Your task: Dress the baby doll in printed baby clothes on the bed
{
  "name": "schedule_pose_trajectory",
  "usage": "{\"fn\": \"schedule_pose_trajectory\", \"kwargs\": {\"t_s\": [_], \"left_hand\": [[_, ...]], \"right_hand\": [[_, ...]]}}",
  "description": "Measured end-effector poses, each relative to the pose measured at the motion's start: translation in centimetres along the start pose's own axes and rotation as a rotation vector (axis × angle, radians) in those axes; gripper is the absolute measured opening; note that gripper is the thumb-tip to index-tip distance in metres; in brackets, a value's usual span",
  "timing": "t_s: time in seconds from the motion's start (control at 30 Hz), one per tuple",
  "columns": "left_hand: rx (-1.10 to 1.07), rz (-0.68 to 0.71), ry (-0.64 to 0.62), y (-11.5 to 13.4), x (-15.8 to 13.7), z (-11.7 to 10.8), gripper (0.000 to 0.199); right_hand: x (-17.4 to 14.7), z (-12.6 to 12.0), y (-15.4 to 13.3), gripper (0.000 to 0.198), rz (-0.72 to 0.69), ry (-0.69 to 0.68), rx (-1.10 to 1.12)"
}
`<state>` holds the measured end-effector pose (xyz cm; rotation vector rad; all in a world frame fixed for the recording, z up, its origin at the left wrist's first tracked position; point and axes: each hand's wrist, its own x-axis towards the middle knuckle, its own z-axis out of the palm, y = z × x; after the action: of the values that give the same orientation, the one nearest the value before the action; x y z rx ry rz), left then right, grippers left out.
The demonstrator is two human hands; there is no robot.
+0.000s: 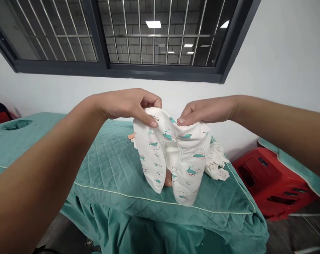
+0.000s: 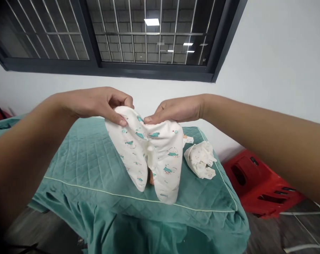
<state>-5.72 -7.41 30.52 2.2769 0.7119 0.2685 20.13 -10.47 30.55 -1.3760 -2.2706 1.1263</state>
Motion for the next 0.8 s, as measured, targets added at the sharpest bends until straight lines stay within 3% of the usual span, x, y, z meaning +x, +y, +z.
{"fn": "schedule_pose_trajectory", "kwargs": {"t_s": [0.1, 0.27, 0.37, 0.47, 0.6, 0.8], "left_hand": [[0.025, -0.008, 0.008, 0.2, 1.2, 0.1, 0.036], [0.078, 0.06, 0.19, -0.8, 3.2, 1.3, 0.026], [0.097, 0.049, 0.194, -1.1, 4.0, 2.1, 0.024], [0.088, 0.061, 0.249, -1.2, 4.3, 2.6, 0.018], [0.095, 0.094, 0.423, -2.4, 3.7, 2.2, 0.018], [0.196, -0.005, 0.322, -5.8, 1.5, 1.3, 0.025]], "right_hand": [[0.3, -1.3, -0.9, 0.041, -0.072, 0.017, -0.017], [0.8, -1.4, -1.3, 0.038, -0.234, 0.058, 0.051], [0.9, -1.4, -1.2, 0.038, -0.259, 0.103, 0.031], [0.8, -1.8, -1.0, 0.043, -0.205, 0.137, -0.017], [-0.1, -2.6, -0.5, 0.048, -0.01, 0.223, -0.177], [-1.1, -3.2, 0.8, 0.043, 0.155, 0.169, -0.321]]}}
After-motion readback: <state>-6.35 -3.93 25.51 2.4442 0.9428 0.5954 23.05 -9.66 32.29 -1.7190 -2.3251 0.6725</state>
